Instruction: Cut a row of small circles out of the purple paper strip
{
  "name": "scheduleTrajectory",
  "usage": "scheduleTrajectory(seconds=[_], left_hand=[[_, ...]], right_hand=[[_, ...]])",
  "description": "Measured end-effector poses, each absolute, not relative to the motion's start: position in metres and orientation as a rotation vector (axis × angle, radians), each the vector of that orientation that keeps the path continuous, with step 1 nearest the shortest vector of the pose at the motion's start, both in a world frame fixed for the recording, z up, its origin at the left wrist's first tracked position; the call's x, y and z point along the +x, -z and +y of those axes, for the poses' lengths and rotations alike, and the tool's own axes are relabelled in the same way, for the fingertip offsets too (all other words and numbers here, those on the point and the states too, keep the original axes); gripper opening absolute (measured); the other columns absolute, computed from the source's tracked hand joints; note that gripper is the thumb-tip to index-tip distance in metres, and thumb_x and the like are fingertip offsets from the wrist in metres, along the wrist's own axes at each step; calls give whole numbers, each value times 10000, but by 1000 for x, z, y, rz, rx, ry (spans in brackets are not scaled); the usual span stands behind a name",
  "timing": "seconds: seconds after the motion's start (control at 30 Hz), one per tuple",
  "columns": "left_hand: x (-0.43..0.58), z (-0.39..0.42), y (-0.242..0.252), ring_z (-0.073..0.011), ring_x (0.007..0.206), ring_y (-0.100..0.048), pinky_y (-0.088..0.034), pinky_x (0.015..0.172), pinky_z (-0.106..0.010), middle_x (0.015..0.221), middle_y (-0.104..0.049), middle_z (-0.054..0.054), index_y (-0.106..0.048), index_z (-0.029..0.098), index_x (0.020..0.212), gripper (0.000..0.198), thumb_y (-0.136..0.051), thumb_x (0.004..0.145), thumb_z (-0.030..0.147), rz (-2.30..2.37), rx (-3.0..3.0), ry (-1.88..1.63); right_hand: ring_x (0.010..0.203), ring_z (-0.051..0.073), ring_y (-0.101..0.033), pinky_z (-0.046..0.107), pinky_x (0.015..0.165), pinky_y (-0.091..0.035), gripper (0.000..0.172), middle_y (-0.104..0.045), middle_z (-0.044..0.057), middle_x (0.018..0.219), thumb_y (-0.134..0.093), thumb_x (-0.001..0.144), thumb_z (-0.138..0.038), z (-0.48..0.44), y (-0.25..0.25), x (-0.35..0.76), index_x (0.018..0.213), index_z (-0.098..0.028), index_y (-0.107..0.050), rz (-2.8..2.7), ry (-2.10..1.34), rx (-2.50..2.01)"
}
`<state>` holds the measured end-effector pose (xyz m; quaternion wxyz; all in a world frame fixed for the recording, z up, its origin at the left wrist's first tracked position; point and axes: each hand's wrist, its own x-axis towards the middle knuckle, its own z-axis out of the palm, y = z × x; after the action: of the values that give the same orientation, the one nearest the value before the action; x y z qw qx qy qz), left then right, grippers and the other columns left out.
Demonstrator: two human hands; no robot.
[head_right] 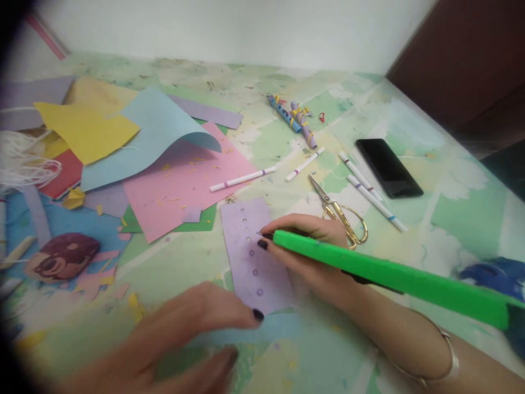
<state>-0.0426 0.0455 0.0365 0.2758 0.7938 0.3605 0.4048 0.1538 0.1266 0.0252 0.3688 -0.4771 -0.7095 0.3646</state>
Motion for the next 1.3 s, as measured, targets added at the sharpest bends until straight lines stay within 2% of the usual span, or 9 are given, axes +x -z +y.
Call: scheduleTrajectory(seconds=[0.03,0.07,0.13,0.23,0.37,0.53,0.73,1.13,1.3], left_hand=[[-43,48,-33,-154,925,-665,-561,836,-264,921,-724,-15,-609,213,1101,278,-418,921,120,969,2329,-1057],[-42,49,-28,-195,1050,-633,-529,931,-321,1034,-713,-58,-621,170,1097,270,-436,909,108,909,2543,-882],[-39,48,-17,-264,1143,-587,-502,977,-386,1122,-682,-131,-640,99,1055,234,-469,897,121,1009,2769,-830],[-30,43,0,-333,1157,-572,-517,949,-440,1186,-640,-197,-596,27,1159,337,-503,904,228,1137,2909,-770],[-19,38,12,-374,1085,-610,-542,896,-469,1111,-669,-216,-629,-2,1083,310,-519,867,191,1146,3003,-862],[-16,36,11,-425,1047,-615,-569,821,-505,1105,-673,-208,-645,16,1057,300,-517,847,187,1215,3015,-806],[-20,35,12,-444,1082,-587,-557,841,-526,1148,-653,-205,-634,34,1088,337,-558,839,248,1243,2987,-837],[-20,38,11,-433,1058,-606,-571,823,-510,1131,-664,-203,-644,37,1069,314,-528,853,232,1240,2992,-816],[-21,39,7,-437,1056,-604,-576,817,-508,1141,-657,-216,-642,37,1072,306,-496,860,204,1219,3019,-797]], right_hand=[[672,144,-677,216,574,-552,38,-727,-8,753,-735,745,-238,128,-26,153,770,-253,-711,-1841,-926,-1253],[624,134,-659,208,538,-531,34,-710,-10,697,-724,750,-235,129,-28,152,730,-237,-696,-1859,-929,-1272],[541,114,-615,196,487,-490,76,-665,-21,592,-697,754,-211,131,-30,149,683,-212,-670,-1903,-989,-1278],[485,92,-573,182,463,-464,57,-637,-32,546,-658,729,-141,137,-31,143,704,-190,-671,-1971,-1156,-1230],[450,73,-543,160,434,-449,108,-621,-41,532,-609,715,-99,143,-30,141,730,-180,-680,-1985,-1301,-1176],[441,76,-543,166,463,-478,94,-615,-36,508,-607,714,-132,144,-29,143,742,-168,-688,-2000,-1327,-1276],[450,64,-542,148,505,-479,92,-611,-40,495,-620,694,-131,140,-34,138,729,-160,-700,-2070,-1211,-1415],[442,66,-548,134,468,-460,98,-621,-41,473,-634,675,-147,139,-29,137,715,-181,-717,-2103,-1101,-1431],[492,73,-578,141,485,-455,99,-687,-21,589,-627,701,-168,136,-23,136,711,-194,-722,-2178,-924,-1397]])
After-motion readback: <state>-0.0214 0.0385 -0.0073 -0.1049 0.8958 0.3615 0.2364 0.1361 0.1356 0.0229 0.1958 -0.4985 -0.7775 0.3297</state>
